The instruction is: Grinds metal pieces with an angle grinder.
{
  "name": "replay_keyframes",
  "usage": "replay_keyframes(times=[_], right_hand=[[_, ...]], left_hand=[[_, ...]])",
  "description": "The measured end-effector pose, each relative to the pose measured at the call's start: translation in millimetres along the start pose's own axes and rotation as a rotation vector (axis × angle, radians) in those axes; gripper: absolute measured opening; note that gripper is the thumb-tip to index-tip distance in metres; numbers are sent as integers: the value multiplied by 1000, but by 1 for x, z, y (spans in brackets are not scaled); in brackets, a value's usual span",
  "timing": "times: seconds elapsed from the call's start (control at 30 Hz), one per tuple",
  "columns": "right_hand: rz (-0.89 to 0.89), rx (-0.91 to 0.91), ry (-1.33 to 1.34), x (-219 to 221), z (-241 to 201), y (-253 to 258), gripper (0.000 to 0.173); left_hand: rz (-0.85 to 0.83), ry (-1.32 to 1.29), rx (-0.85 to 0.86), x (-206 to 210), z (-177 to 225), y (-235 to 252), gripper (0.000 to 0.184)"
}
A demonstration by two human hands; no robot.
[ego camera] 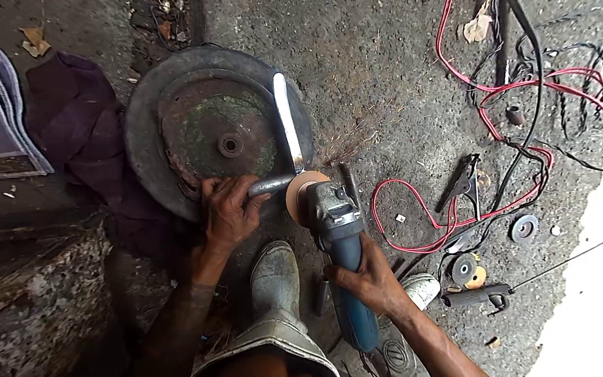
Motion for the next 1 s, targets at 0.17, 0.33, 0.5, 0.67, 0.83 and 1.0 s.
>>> replay_keyframes(times=[0.17,0.33,0.5,0.67,0.83,1.0], right_hand=[[-15,-10,16,-1,-3,3,56],[-13,-7,-1,-3,-3,0,58],[-23,17,19,-4,-5,4,58],[-16,30,-1,-9,-7,2,57],[-20,31,23,-12,-9,4,55],[-35,31,40,-14,-11,7,53]], left_hand=[[2,11,-5,1,-1,0,42],[2,6,-5,0,-1,0,42],[8,12,-6,0,-1,0,42],[1,5,-9,0,-1,0,43],[5,23,-15,1,0,-1,42],[-4,15,-14,1,-1,-1,42]])
Point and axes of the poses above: each hand's wrist, its own y-axis towards the middle knuckle, its own x-axis out of the palm, z = x × y, the point moved 4 cm from there along y, towards the middle knuckle, and after that the axes turned 13 degrees about y, right-handed, at the moved point
